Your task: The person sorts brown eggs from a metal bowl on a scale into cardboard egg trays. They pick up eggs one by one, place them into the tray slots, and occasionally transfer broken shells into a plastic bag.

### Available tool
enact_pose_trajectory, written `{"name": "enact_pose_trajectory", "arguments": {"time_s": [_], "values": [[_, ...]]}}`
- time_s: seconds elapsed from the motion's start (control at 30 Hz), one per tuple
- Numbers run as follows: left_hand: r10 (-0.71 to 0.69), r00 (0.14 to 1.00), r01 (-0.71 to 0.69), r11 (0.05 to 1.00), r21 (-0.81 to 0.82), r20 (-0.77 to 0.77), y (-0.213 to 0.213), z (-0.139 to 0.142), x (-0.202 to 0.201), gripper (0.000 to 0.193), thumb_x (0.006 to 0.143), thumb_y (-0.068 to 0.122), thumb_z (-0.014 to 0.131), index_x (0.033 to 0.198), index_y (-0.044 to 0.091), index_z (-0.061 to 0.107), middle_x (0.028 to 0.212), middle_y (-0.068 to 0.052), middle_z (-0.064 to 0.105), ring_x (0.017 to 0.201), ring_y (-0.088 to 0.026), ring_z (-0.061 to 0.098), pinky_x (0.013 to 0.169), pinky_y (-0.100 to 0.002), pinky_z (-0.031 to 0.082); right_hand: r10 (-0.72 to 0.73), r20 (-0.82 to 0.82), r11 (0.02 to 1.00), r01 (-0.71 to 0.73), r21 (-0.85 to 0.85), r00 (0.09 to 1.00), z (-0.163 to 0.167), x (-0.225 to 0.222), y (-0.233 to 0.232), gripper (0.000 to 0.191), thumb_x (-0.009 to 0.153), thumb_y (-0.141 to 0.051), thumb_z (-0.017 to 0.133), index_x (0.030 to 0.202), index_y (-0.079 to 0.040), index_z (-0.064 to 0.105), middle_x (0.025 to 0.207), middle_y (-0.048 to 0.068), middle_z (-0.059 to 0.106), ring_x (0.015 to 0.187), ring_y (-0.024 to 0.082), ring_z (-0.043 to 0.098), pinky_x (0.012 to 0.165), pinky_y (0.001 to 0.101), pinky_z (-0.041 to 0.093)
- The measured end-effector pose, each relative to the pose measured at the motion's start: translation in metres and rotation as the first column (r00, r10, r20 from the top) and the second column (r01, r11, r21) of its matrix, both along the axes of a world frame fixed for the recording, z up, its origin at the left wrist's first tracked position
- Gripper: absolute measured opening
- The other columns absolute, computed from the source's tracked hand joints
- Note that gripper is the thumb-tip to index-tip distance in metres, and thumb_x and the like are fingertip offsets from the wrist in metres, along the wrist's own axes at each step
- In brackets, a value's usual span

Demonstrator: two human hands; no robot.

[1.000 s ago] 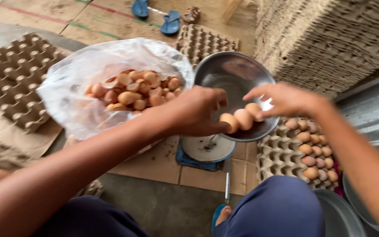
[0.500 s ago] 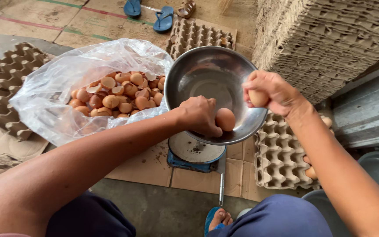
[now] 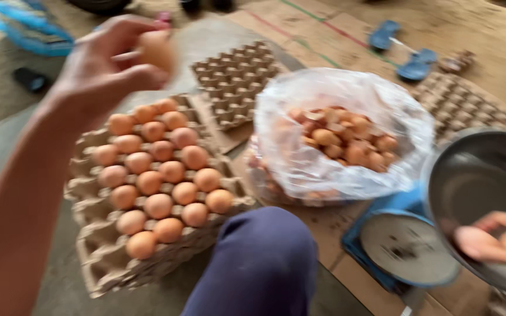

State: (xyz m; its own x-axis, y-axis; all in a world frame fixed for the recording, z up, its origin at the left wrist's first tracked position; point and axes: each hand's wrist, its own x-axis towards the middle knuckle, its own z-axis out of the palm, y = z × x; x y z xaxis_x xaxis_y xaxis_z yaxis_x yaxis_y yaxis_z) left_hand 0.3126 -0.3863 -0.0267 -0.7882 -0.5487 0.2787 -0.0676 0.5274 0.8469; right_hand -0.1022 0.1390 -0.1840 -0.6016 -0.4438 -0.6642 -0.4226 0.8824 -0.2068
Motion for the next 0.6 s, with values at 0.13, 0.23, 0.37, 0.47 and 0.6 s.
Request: {"name": "enact_pose_trajectory", "arguments": {"time_s": [0.13, 0.23, 0.37, 0.47, 0.6], "values": [[0.304, 0.95, -0.305, 0.952, 0.014, 0.071, -0.068, -0.054, 0.089, 0.067, 0.078, 0.013, 0.083, 0.138, 0.006, 0.055, 0.123, -0.013, 0.067, 0.113, -0.022, 0.07, 0.093, -0.035, 0.059, 0.041, 0.026, 0.998, -0.042, 0.047, 0.999, -0.016, -0.004, -0.015, 0.05, 0.071, -0.044, 0.09, 0.114, -0.019, 0.079, 0.065, 0.011, 0.068, 0.052, 0.019, 0.065, 0.051, 0.0343, 0.051], [0.392, 0.912, -0.4, 0.915, 0.052, 0.117, -0.092, -0.114, 0.121, 0.067, 0.072, 0.014, 0.087, 0.131, 0.008, 0.056, 0.115, -0.012, 0.069, 0.105, -0.022, 0.07, 0.085, -0.035, 0.061, 0.049, 0.031, 0.997, -0.051, 0.063, 0.998, -0.017, -0.003, -0.03, 0.051, 0.071, -0.043, 0.09, 0.115, -0.019, 0.079, 0.069, 0.011, 0.069, 0.054, 0.019, 0.066, 0.052, 0.034, 0.053], [0.566, 0.789, -0.56, 0.823, -0.098, 0.239, -0.107, -0.158, 0.138, 0.065, 0.07, 0.021, 0.091, 0.125, 0.008, 0.058, 0.113, -0.01, 0.07, 0.105, -0.022, 0.07, 0.087, -0.036, 0.062, 0.058, 0.036, 0.996, -0.06, 0.07, 0.998, -0.011, 0.0, -0.044, 0.052, 0.072, -0.041, 0.089, 0.117, -0.018, 0.078, 0.074, 0.011, 0.071, 0.057, 0.019, 0.067, 0.053, 0.0335, 0.054], [0.605, 0.762, -0.561, 0.795, -0.23, 0.23, -0.106, -0.171, 0.139, 0.068, 0.068, 0.026, 0.094, 0.124, 0.008, 0.06, 0.114, -0.011, 0.071, 0.108, -0.025, 0.068, 0.094, -0.041, 0.055, 0.061, 0.032, 0.995, -0.063, 0.073, 0.998, -0.003, 0.004, -0.054, 0.053, 0.072, -0.04, 0.089, 0.119, -0.017, 0.077, 0.077, 0.012, 0.072, 0.06, 0.019, 0.069, 0.054, 0.0332, 0.056], [0.618, 0.745, -0.557, 0.783, -0.277, 0.25, -0.095, -0.176, 0.138, 0.059, 0.07, 0.023, 0.086, 0.121, 0.008, 0.063, 0.113, -0.013, 0.071, 0.111, -0.027, 0.065, 0.093, -0.043, 0.053, 0.065, 0.029, 0.995, -0.067, 0.068, 0.997, 0.016, 0.006, -0.072, 0.055, 0.072, -0.039, 0.088, 0.121, -0.016, 0.076, 0.082, 0.012, 0.073, 0.063, 0.019, 0.07, 0.055, 0.0328, 0.058]]}}
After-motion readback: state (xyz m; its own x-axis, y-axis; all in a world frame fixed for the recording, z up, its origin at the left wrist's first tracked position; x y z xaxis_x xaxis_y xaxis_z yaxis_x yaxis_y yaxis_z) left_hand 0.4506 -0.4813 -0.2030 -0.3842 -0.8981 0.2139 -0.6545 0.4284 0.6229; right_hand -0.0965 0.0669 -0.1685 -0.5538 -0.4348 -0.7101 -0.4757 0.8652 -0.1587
